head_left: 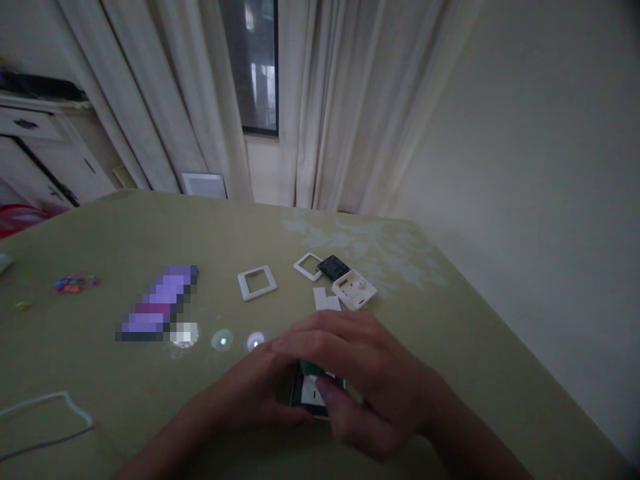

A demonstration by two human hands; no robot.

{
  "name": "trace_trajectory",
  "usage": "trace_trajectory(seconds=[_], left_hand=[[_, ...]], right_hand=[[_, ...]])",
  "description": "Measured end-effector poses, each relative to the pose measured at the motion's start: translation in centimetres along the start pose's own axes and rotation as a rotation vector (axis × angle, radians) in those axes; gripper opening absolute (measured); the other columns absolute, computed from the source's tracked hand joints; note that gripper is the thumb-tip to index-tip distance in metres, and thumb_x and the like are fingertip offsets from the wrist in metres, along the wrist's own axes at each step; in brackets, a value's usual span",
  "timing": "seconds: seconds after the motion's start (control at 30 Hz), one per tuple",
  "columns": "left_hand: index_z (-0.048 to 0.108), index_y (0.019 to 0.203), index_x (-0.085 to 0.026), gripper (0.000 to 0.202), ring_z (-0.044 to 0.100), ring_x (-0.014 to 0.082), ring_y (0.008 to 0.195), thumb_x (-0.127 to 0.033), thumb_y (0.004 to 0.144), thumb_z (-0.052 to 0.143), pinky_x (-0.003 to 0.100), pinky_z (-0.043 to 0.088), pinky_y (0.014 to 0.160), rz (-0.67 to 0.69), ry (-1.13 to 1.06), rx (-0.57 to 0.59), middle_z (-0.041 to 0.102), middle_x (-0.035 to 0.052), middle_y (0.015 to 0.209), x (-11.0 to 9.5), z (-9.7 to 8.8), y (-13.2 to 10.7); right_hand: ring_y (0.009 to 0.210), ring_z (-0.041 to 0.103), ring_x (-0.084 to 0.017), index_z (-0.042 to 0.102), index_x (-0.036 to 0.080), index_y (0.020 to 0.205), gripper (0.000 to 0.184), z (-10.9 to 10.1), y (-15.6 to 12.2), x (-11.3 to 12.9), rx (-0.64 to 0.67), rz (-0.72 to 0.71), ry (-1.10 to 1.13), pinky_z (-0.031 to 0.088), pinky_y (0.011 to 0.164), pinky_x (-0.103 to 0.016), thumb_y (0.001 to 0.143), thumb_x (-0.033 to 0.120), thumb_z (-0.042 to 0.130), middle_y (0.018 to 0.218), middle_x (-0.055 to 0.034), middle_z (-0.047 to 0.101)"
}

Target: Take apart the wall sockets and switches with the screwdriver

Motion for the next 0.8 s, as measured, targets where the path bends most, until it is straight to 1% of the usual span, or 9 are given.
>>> trace_trajectory(seconds=[0.07,0.13,0.2,0.33,0.43,0.5,0.6,0.7,0.8], left_hand=[[0.067,0.134,-0.032,0.054,0.075,0.0321,0.118,-0.030,0.083,0.083,0.039,0.064,0.099,0.004,-0.044,0.010,0.076,0.0005,0.132,0.1,0.2,0.0],[0.069,0.129,-0.033,0.047,0.075,0.0317,0.118,-0.032,0.084,0.085,0.039,0.063,0.100,0.015,-0.056,0.008,0.076,-0.0003,0.132,0.0,0.2,0.0],[0.069,0.126,-0.031,0.044,0.075,0.0318,0.116,-0.032,0.085,0.085,0.040,0.063,0.098,0.016,-0.033,0.005,0.076,-0.0001,0.129,-0.1,0.2,0.1],[0.065,0.130,-0.029,0.048,0.075,0.0326,0.115,-0.032,0.085,0.084,0.043,0.063,0.097,-0.013,-0.008,0.006,0.075,0.0029,0.131,-0.4,0.1,0.1],[0.067,0.129,-0.033,0.044,0.074,0.0340,0.123,-0.035,0.088,0.083,0.045,0.062,0.104,0.016,-0.020,-0.010,0.075,0.0024,0.138,-0.5,0.3,0.2],[0.067,0.129,-0.033,0.045,0.075,0.0344,0.122,-0.033,0.087,0.083,0.045,0.062,0.102,0.022,-0.018,-0.033,0.076,0.0020,0.136,-0.3,0.5,0.3],[0.070,0.125,-0.031,0.043,0.077,0.0344,0.115,-0.032,0.084,0.084,0.044,0.064,0.096,-0.011,0.004,-0.019,0.078,0.0022,0.128,-0.1,0.8,0.3],[0.072,0.119,-0.030,0.038,0.077,0.0365,0.115,-0.036,0.084,0.085,0.046,0.064,0.096,-0.035,0.024,-0.009,0.078,0.0030,0.129,-0.2,0.9,0.4],[0.071,0.122,-0.032,0.040,0.076,0.0361,0.118,-0.034,0.084,0.083,0.046,0.063,0.099,-0.047,0.016,-0.015,0.078,0.0021,0.131,-0.2,1.0,0.3]], right_hand=[[0.098,0.072,-0.022,0.060,0.020,0.143,0.040,-0.1,0.0,-0.3,-0.035,0.028,-0.048,0.058,0.085,-0.034,0.104,0.020,0.053,0.112,-0.0087,0.077],[0.084,0.068,-0.020,0.067,0.020,0.133,0.028,-0.3,-0.1,-0.6,-0.139,0.033,-0.176,0.056,0.079,-0.033,0.108,0.033,0.062,0.093,-0.0049,0.074],[0.084,0.068,-0.021,0.070,0.020,0.129,0.033,-0.4,-0.1,-0.8,-0.195,0.009,-0.231,0.056,0.081,-0.035,0.107,0.044,0.068,0.094,-0.0057,0.074],[0.112,0.072,-0.022,0.058,0.019,0.153,0.043,-0.2,0.0,-0.9,-0.131,-0.005,-0.028,0.059,0.097,-0.037,0.111,0.027,0.051,0.128,-0.0112,0.075],[0.087,0.070,-0.020,0.068,0.018,0.143,0.037,-0.4,-0.1,-0.6,-0.208,-0.011,-0.144,0.060,0.082,-0.034,0.110,0.035,0.062,0.098,-0.0060,0.074],[0.095,0.071,-0.022,0.070,0.018,0.141,0.039,-0.5,-0.2,-0.4,-0.210,0.002,-0.186,0.060,0.087,-0.037,0.110,0.041,0.062,0.105,-0.0089,0.074],[0.115,0.071,-0.022,0.063,0.018,0.150,0.042,-0.6,-0.2,-0.3,-0.134,0.031,-0.066,0.060,0.097,-0.036,0.112,0.026,0.046,0.130,-0.0119,0.073],[0.093,0.070,-0.021,0.072,0.018,0.139,0.034,-1.1,-0.3,-0.1,-0.227,0.011,-0.199,0.061,0.088,-0.035,0.110,0.032,0.060,0.102,-0.0077,0.074],[0.107,0.071,-0.023,0.067,0.014,0.147,0.041,-1.1,-0.3,-0.1,-0.178,0.017,-0.147,0.060,0.097,-0.038,0.112,0.032,0.056,0.118,-0.0121,0.075]])
Point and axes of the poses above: each hand's wrist, its own y-axis towards the middle knuckle, its own z-axis out of the palm, x = y × z, the point moved 3 cm from there along y, towards the middle knuckle
